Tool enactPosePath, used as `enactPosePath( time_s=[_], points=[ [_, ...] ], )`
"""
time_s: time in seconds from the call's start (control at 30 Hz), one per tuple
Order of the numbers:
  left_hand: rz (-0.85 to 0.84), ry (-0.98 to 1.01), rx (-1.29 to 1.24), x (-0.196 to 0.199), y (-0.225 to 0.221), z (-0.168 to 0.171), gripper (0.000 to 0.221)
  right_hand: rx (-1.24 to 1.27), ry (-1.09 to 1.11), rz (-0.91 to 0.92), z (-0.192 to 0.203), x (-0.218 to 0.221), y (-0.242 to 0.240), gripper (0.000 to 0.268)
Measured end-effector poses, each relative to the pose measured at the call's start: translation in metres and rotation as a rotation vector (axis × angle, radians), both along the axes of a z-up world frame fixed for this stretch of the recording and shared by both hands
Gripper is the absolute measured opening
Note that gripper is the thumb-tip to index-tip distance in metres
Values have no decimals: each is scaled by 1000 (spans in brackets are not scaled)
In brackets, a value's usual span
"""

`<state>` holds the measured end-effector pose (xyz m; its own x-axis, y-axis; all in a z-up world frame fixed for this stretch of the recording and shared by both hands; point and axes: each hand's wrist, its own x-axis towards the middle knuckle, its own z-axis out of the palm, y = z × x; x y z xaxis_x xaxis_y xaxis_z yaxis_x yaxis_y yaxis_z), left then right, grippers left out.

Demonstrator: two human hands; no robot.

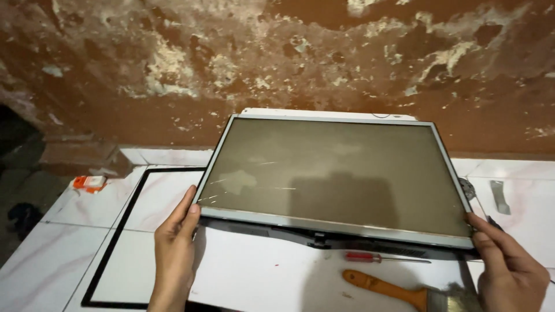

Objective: The person is disassembling an LCD monitor, cleaning the panel with a brush, and then reattaching the front plastic frame.

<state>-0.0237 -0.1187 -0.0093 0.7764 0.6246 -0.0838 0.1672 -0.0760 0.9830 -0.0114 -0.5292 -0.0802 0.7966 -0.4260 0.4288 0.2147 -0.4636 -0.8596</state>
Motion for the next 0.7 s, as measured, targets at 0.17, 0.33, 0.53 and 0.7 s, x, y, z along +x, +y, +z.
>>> enactPosePath(
  time_s=[0.17,0.33,0.53,0.7],
  points=[
    [-5,26,-124,0,67,-43,55,42,-52,37,-7,-1,0,24],
    [127,550,627,-18,219,-235,52,49,-35,31,-20,6,-11,28],
    [-187,1198,445,-31,171,-216,34,88,38,77,-54,22,-38,32],
    [-211,1146,579,-17,188,-252,31,30,-64,99,-42,19,-30,29]
  ],
)
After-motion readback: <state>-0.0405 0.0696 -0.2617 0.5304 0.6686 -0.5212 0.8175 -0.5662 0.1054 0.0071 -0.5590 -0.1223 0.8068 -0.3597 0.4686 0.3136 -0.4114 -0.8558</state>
